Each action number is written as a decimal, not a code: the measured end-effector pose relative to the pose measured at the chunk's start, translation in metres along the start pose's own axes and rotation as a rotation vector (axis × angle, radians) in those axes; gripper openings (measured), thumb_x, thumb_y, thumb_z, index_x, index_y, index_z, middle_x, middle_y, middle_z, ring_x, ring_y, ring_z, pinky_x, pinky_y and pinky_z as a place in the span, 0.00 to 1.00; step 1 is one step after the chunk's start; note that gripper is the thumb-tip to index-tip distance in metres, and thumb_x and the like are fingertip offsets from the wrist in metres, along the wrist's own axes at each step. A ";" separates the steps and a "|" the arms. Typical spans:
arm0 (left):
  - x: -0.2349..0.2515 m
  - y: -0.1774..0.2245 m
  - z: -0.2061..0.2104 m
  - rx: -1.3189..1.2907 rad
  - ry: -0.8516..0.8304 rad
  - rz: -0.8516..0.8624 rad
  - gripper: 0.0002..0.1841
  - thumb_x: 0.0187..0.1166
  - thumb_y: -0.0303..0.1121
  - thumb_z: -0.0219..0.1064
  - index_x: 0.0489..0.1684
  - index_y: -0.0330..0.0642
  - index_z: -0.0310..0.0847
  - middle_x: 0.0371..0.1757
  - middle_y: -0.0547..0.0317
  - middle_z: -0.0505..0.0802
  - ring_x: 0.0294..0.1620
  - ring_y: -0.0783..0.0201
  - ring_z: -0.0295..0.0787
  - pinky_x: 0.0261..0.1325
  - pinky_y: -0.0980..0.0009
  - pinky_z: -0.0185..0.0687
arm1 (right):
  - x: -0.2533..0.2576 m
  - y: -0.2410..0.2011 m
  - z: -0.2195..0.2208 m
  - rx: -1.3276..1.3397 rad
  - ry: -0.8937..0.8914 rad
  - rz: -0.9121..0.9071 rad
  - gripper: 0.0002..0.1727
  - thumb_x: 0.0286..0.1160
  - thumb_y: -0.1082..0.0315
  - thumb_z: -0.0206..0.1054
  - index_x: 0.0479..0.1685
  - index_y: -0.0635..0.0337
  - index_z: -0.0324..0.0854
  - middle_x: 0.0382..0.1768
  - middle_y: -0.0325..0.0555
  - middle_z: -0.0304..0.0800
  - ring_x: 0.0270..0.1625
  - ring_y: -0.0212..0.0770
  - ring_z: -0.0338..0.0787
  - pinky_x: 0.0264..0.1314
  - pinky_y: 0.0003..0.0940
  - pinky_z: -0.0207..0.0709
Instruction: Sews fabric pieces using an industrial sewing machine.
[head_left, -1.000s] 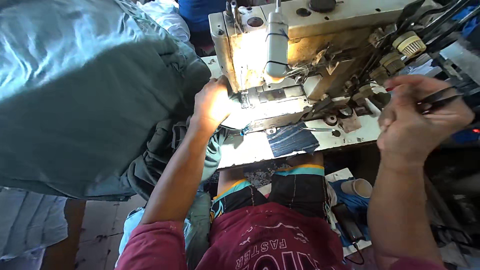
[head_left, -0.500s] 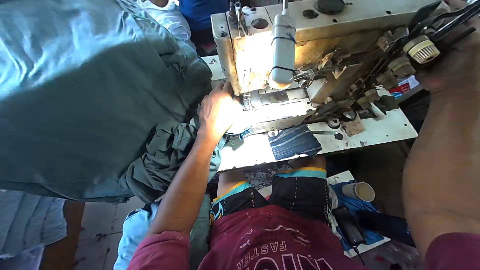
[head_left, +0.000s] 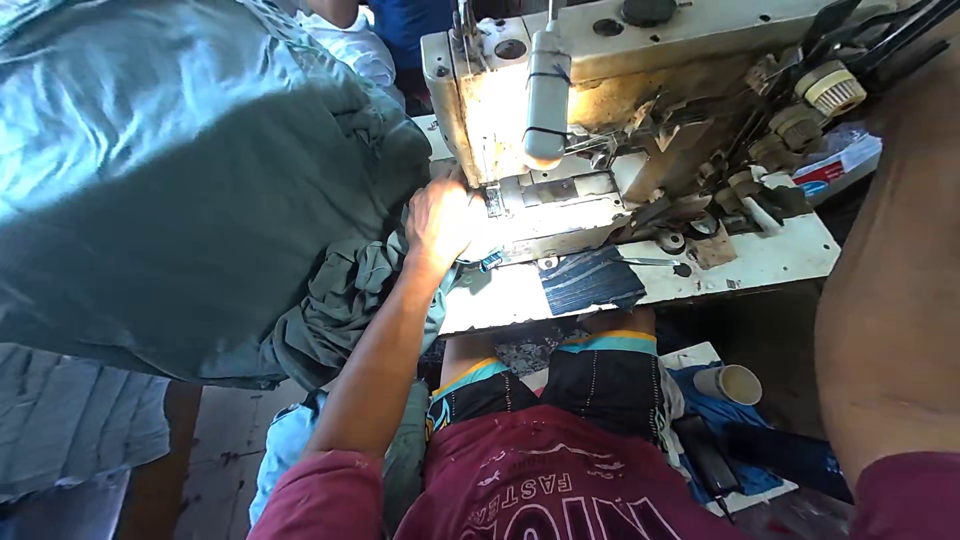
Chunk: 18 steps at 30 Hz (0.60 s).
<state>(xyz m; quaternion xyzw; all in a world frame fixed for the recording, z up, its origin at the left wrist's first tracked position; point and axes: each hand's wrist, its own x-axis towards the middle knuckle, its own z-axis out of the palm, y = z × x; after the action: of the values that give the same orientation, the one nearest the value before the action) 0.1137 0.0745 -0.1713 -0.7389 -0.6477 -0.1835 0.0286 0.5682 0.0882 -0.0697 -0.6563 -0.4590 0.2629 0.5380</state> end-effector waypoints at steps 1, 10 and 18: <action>0.000 0.000 -0.001 0.003 -0.002 -0.001 0.22 0.82 0.50 0.57 0.59 0.45 0.85 0.55 0.49 0.93 0.56 0.46 0.93 0.54 0.40 0.84 | -0.003 -0.004 0.003 -0.008 -0.012 -0.013 0.13 0.87 0.51 0.57 0.57 0.44 0.79 0.41 0.26 0.82 0.39 0.20 0.82 0.43 0.23 0.80; -0.004 0.004 -0.002 0.009 0.015 -0.030 0.22 0.82 0.50 0.58 0.60 0.46 0.85 0.58 0.51 0.94 0.58 0.46 0.92 0.57 0.39 0.85 | 0.005 0.022 0.012 0.375 0.028 -0.310 0.13 0.88 0.57 0.56 0.58 0.53 0.77 0.44 0.34 0.87 0.47 0.29 0.89 0.52 0.35 0.87; 0.025 -0.033 -0.001 -0.086 -0.054 0.308 0.20 0.82 0.49 0.64 0.58 0.43 0.88 0.61 0.45 0.93 0.63 0.43 0.91 0.63 0.36 0.83 | 0.010 0.018 0.007 0.288 0.008 -0.259 0.13 0.91 0.59 0.53 0.61 0.54 0.76 0.48 0.35 0.86 0.52 0.29 0.88 0.58 0.34 0.86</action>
<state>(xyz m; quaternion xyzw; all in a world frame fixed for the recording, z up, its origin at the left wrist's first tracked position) 0.0840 0.1028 -0.1688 -0.8346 -0.5188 -0.1849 0.0073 0.5720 0.1000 -0.0876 -0.5089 -0.4952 0.2518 0.6575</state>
